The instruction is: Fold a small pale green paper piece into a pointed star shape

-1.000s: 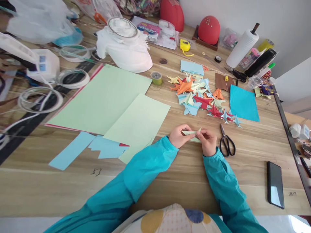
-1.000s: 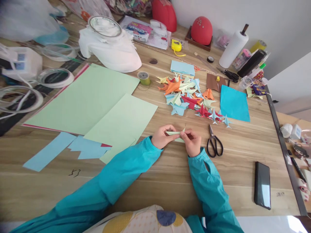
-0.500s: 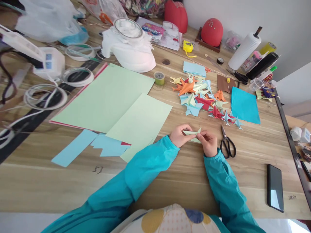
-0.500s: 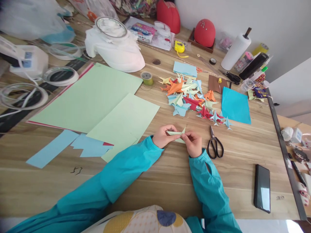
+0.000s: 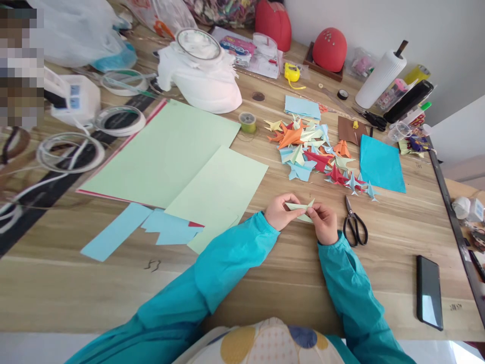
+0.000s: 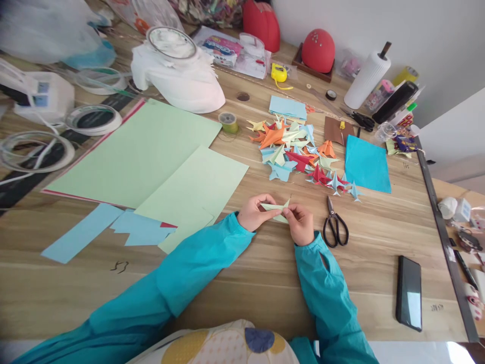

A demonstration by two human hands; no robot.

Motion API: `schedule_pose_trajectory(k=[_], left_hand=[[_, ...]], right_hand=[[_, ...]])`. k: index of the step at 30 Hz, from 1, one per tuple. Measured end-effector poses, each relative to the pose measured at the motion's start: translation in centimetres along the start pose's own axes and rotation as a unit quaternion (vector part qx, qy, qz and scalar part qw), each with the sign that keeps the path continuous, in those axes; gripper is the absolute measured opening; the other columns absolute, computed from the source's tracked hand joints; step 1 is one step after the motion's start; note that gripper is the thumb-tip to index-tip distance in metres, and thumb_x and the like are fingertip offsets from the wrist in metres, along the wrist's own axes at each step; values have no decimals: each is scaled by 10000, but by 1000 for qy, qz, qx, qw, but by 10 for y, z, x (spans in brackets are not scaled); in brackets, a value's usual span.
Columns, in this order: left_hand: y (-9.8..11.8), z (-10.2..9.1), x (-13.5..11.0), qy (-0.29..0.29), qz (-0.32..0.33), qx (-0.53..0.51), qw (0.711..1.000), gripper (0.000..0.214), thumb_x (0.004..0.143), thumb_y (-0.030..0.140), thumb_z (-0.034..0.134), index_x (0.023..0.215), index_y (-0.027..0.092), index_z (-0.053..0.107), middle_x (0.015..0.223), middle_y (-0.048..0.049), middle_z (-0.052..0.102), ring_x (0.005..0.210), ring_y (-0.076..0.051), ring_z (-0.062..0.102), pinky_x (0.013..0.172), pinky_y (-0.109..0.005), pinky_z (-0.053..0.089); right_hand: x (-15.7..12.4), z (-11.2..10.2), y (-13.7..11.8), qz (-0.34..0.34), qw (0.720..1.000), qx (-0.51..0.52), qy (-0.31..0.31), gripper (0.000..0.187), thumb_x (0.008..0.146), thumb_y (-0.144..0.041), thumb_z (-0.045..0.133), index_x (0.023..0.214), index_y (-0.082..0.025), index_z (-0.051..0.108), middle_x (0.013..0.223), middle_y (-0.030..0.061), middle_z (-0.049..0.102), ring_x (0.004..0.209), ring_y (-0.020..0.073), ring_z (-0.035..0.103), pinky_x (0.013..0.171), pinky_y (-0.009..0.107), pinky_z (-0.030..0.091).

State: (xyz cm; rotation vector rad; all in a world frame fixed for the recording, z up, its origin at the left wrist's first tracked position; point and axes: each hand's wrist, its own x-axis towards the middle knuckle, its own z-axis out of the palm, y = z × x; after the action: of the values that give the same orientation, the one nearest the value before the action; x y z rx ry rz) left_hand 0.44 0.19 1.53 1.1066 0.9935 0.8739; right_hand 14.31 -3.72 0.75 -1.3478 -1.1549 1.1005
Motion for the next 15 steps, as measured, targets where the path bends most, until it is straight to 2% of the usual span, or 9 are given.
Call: schedule_pose_trajectory(k=[9, 15], left_hand=[[2, 0, 1, 0, -39, -64, 997, 253, 541, 291, 711, 598, 136, 519, 531, 31, 559, 503, -94, 521, 518, -226, 412], [0, -1, 1, 6, -34, -64, 997, 270, 538, 297, 709, 546, 140, 489, 501, 39, 539, 498, -90, 508, 519, -226, 404]], right_hand=[[1, 0, -1, 11, 1000, 8, 7, 169, 725, -333, 601, 693, -167, 599, 584, -2, 605, 563, 126, 539, 551, 251, 424], [1, 0, -1, 13, 1000, 8, 10, 177, 722, -339, 602, 695, -164, 597, 578, -2, 600, 554, 126, 537, 546, 253, 421]])
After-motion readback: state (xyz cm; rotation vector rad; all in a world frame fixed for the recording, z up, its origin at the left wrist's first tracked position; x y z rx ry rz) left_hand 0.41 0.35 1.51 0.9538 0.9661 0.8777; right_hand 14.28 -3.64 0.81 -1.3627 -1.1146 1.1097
